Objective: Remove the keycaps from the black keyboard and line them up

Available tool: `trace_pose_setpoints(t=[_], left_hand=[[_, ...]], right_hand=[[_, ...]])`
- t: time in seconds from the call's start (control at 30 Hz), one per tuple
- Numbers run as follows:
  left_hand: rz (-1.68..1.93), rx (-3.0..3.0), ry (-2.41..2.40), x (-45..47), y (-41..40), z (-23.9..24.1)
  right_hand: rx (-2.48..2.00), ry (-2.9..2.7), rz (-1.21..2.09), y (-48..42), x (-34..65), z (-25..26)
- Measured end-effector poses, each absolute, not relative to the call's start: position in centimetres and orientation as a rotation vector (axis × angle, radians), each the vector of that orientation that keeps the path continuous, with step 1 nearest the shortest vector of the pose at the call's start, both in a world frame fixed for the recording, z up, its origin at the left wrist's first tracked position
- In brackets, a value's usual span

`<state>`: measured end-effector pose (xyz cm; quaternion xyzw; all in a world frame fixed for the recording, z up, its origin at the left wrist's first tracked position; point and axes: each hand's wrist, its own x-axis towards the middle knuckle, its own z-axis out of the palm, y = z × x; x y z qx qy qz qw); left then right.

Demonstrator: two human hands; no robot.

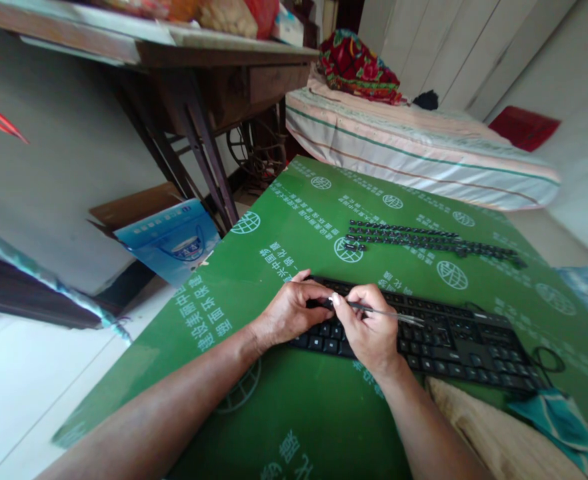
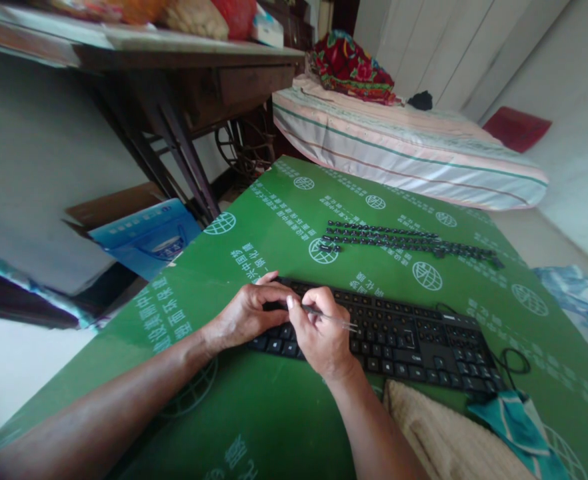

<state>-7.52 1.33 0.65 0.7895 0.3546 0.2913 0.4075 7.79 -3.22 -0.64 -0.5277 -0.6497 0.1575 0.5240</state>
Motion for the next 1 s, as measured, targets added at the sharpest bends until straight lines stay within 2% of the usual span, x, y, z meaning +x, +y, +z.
trace_pose_setpoints(t=[0.67, 1.0], left_hand=[[0.891, 1.838, 0.968, -8.0, 1.8, -0.2], [0.973, 1.658, 1.029, -7.9, 1.3, 0.7]], right_hand=[[-1.169, -1.487, 0.324, -2.7, 8.7, 0.1], [-1.141, -1.810, 0.254, -2.9, 9.0, 0.1]])
